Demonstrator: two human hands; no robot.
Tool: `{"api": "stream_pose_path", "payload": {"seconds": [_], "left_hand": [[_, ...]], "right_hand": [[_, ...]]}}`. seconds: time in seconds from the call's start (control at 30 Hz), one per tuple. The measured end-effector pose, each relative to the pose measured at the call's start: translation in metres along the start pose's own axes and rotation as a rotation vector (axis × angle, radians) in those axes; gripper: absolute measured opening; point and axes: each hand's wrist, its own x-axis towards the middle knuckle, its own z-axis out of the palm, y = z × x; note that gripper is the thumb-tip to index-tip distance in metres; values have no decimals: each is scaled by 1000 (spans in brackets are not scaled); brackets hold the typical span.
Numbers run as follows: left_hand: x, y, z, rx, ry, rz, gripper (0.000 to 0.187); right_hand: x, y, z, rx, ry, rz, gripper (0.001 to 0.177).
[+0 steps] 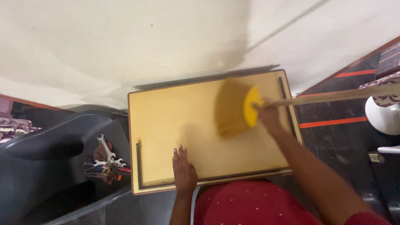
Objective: The person sweeps a flat wooden surface using a broom. The person moves a wrench aside, then repeatedly sweeps the surface with a yellow broom, covering different areas.
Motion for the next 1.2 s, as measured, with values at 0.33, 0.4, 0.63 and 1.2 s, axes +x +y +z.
{"api": "stream_pose_path", "payload": {"seconds": [0.33, 0.4, 0.63, 1.2], "left_hand": [[11, 0, 4, 27, -57, 91, 59], [17, 0, 3, 46, -44, 132, 60], [27, 1, 1, 87, -81, 141, 59], [24, -4, 13, 1, -150, 120, 60]], "right_hand": [[49, 62, -175, -504, 467, 65, 32], [40, 48, -189, -544, 541, -8, 31], [20, -17, -144, -694, 253, 9, 23], [-122, -150, -39, -96, -342, -406, 23]]}}
